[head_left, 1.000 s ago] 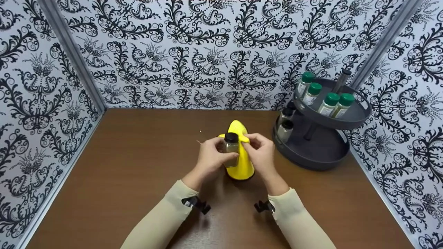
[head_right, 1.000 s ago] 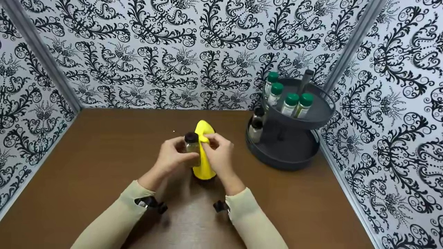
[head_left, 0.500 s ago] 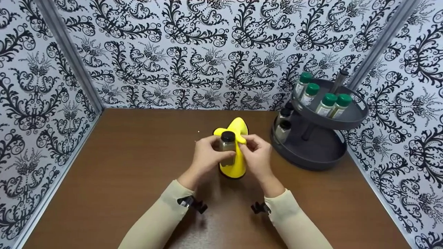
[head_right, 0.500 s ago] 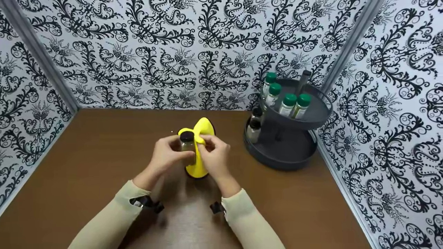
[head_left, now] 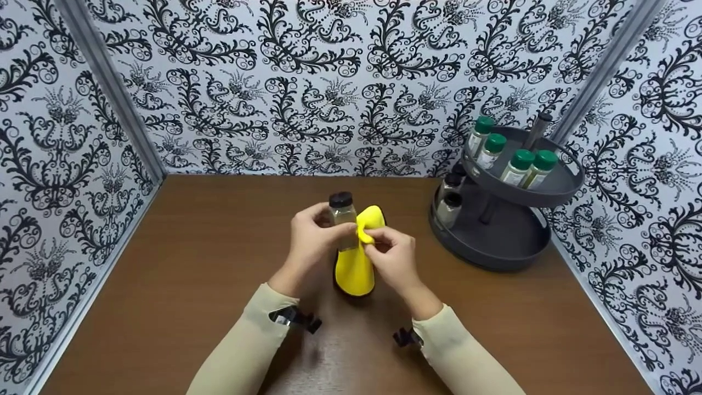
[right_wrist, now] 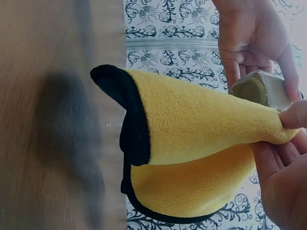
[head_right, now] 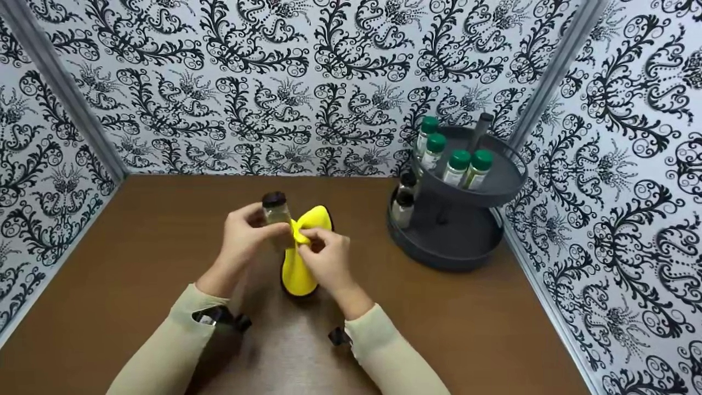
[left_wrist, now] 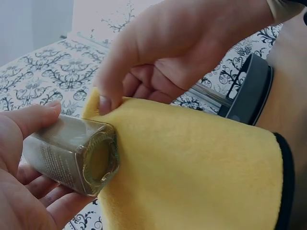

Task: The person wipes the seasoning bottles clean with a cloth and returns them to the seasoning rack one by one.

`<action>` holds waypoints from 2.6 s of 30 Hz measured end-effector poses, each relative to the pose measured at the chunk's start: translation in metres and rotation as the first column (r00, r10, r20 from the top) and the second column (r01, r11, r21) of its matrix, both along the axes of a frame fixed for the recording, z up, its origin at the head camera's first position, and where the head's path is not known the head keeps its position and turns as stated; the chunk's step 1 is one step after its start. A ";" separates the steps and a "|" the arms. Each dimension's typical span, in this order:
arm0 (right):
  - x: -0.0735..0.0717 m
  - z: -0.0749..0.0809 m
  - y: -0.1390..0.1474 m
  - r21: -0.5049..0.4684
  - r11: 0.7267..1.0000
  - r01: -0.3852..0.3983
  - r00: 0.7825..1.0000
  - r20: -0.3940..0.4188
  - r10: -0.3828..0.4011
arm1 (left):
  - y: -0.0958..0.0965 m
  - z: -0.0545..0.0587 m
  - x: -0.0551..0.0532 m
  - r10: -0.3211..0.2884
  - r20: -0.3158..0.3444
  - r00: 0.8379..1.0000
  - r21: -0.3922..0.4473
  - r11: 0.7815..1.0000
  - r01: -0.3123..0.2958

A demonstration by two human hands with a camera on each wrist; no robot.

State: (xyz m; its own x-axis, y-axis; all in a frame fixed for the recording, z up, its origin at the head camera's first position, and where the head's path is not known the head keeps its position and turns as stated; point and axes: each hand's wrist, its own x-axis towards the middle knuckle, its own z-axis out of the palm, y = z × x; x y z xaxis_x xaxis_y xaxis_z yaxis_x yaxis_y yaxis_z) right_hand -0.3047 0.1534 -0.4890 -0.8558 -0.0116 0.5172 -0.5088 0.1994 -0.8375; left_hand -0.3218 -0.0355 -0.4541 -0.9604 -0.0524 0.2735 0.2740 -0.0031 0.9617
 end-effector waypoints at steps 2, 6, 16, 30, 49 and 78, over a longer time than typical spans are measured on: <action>0.000 0.000 -0.001 0.005 1.000 -0.007 1.000 0.016 0.007 | -0.001 0.001 -0.001 0.004 0.000 1.000 0.040 0.999 -0.004; 0.002 0.001 -0.003 0.012 1.000 -0.012 0.999 0.033 0.012 | -0.002 0.002 -0.001 0.009 -0.008 1.000 0.098 0.995 -0.008; 0.006 0.002 0.001 0.152 0.978 0.146 0.969 -0.219 -0.111 | 0.006 -0.006 -0.001 0.009 -0.063 0.998 -0.092 0.996 -0.015; -0.001 0.014 0.014 0.050 0.981 0.187 0.942 -0.293 -0.164 | 0.018 -0.017 0.003 -0.127 -0.021 0.992 -0.174 0.977 0.121; -0.003 0.020 0.022 -0.075 0.992 0.104 0.988 -0.105 -0.111 | 0.023 -0.011 0.011 -0.182 -0.003 0.983 -0.295 0.940 0.173; 0.000 0.009 0.007 0.005 0.999 -0.047 0.999 0.027 0.047 | 0.008 0.001 0.004 -0.004 -0.052 0.999 0.094 0.996 0.009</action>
